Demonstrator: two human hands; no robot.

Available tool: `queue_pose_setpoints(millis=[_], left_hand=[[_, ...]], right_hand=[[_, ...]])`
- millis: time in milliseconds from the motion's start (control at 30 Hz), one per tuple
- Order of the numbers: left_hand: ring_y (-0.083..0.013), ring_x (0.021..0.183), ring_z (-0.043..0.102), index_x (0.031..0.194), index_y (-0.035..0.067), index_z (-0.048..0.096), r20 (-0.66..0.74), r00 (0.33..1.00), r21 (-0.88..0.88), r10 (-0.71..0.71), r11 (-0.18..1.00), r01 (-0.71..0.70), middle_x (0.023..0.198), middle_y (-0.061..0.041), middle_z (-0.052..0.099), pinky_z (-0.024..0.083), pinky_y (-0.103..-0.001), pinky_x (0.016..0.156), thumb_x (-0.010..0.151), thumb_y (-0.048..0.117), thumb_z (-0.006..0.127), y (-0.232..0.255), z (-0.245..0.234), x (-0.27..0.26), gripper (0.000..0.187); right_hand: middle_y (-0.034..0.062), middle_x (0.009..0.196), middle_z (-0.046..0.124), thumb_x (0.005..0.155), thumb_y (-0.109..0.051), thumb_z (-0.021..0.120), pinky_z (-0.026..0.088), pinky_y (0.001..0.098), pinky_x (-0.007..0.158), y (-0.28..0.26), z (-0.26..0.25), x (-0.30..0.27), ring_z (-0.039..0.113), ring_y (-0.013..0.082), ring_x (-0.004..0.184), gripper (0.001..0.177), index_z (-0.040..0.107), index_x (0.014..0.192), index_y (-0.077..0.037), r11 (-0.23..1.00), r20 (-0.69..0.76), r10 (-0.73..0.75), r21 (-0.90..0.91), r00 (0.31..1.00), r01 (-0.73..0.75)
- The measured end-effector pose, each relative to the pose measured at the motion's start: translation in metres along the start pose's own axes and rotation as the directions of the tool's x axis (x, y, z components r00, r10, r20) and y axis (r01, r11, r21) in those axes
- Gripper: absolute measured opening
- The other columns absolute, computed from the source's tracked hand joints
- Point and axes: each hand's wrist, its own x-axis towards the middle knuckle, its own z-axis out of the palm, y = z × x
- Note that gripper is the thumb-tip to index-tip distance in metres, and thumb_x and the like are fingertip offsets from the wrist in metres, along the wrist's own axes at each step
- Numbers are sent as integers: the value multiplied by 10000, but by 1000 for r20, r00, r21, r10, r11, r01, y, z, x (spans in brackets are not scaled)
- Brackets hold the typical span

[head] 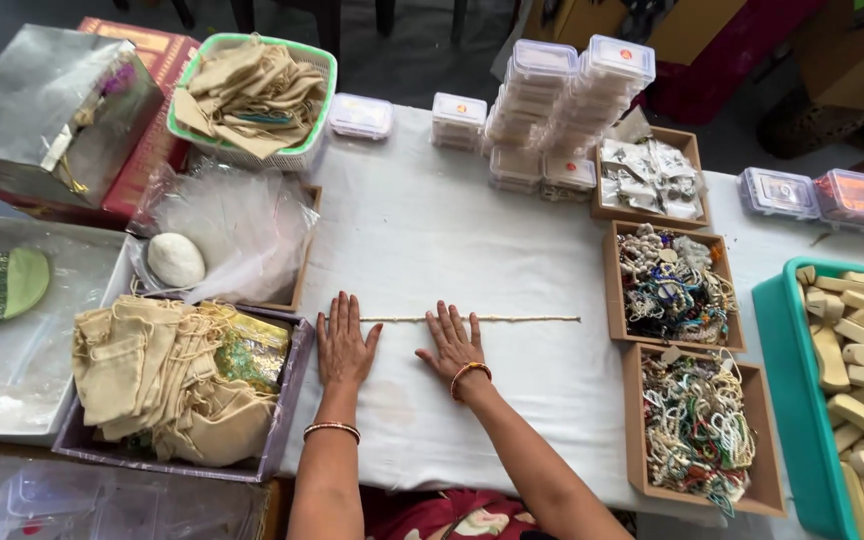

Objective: The person places a bracelet into a small plastic bag, then puts the bag into a beige cloth pouch and ties it closed. They repeat this process with a beaded necklace, placing it into a plastic bag and then into a cloth pouch.

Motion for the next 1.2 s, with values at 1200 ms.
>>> queue_pose_setpoints(millis=[1200], left_hand=[[-249, 1513, 226, 1574, 95, 279, -109, 994, -35, 19, 999, -23, 1646, -106, 277, 136, -468, 1208, 943, 670, 388, 7, -23, -4, 861]], right_hand=[[19, 1736, 40, 1004, -665, 237, -27, 566, 1265, 173, -29, -59, 17, 209, 1601, 774, 174, 1652, -245, 822, -24, 568, -33, 822, -569]])
